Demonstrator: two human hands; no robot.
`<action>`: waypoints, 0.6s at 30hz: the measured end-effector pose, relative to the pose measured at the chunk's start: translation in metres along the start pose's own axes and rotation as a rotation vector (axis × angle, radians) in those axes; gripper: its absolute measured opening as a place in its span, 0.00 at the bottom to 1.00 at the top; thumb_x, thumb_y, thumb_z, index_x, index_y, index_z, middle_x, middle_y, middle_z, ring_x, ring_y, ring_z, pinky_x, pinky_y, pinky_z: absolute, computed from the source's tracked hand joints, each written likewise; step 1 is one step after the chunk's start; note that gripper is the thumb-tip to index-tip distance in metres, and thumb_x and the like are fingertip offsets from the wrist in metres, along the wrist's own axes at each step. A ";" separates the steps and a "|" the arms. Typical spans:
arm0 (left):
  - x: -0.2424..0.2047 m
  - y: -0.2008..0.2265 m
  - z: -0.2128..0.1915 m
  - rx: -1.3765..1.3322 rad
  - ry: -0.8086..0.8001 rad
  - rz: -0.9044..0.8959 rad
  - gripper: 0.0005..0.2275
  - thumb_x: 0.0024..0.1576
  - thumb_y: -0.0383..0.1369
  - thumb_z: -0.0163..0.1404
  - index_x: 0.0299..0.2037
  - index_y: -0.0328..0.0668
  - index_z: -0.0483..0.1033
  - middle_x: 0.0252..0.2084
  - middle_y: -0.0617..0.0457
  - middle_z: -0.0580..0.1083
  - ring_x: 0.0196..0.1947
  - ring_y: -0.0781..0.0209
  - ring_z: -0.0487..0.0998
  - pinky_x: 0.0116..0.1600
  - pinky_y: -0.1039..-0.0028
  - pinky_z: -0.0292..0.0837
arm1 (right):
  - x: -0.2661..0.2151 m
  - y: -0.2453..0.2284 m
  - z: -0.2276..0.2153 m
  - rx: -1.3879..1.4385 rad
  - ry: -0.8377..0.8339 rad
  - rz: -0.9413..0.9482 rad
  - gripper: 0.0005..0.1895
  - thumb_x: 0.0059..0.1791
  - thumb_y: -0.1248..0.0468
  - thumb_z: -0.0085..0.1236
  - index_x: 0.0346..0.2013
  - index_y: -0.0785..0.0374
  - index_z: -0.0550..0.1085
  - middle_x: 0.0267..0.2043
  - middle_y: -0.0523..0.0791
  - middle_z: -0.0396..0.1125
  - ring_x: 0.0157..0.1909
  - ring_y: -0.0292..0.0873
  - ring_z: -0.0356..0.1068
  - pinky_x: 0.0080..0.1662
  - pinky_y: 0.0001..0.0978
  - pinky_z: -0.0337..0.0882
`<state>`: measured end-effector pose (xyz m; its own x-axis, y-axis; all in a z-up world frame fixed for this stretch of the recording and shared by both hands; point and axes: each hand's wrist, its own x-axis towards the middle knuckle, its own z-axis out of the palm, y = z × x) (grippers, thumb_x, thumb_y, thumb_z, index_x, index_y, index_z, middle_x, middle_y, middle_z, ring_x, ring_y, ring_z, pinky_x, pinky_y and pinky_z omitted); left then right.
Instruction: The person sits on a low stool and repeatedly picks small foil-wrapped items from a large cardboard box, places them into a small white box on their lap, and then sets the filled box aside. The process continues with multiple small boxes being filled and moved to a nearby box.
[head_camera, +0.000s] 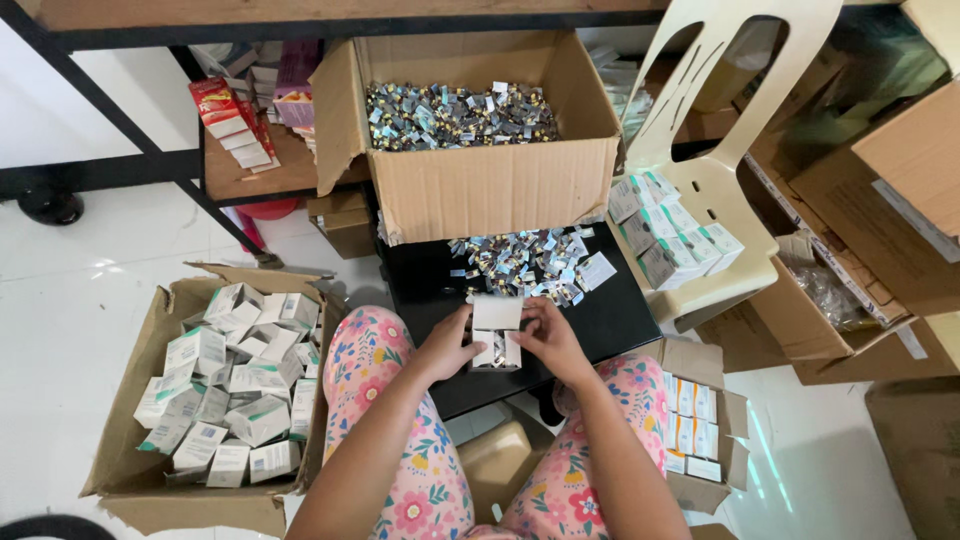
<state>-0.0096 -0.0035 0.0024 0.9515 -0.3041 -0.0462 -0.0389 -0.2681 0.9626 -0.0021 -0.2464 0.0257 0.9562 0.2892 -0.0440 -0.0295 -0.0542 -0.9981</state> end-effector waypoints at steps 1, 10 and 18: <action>0.000 0.000 -0.001 -0.005 -0.006 -0.035 0.28 0.51 0.27 0.58 0.62 0.40 0.62 0.52 0.44 0.75 0.51 0.52 0.81 0.54 0.66 0.77 | -0.001 0.002 -0.002 0.063 -0.020 0.017 0.21 0.49 0.70 0.64 0.54 0.64 0.68 0.46 0.45 0.65 0.38 0.34 0.63 0.42 0.25 0.67; 0.004 -0.025 -0.011 -0.069 -0.128 0.147 0.17 0.50 0.20 0.54 0.51 0.42 0.78 0.54 0.45 0.76 0.57 0.53 0.77 0.62 0.67 0.71 | -0.018 -0.051 0.008 -0.356 -0.229 -0.209 0.10 0.45 0.72 0.65 0.39 0.64 0.76 0.48 0.45 0.68 0.45 0.38 0.70 0.45 0.29 0.71; -0.007 0.004 -0.015 0.123 -0.190 0.093 0.13 0.51 0.26 0.60 0.46 0.43 0.75 0.53 0.47 0.69 0.54 0.53 0.75 0.52 0.70 0.78 | -0.027 -0.093 0.029 -0.687 -0.232 -0.319 0.11 0.43 0.70 0.65 0.39 0.59 0.80 0.49 0.46 0.67 0.50 0.48 0.72 0.50 0.38 0.73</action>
<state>-0.0121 0.0114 0.0107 0.8683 -0.4957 -0.0197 -0.1710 -0.3365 0.9260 -0.0337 -0.2220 0.1184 0.8011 0.5777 0.1563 0.4941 -0.4910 -0.7175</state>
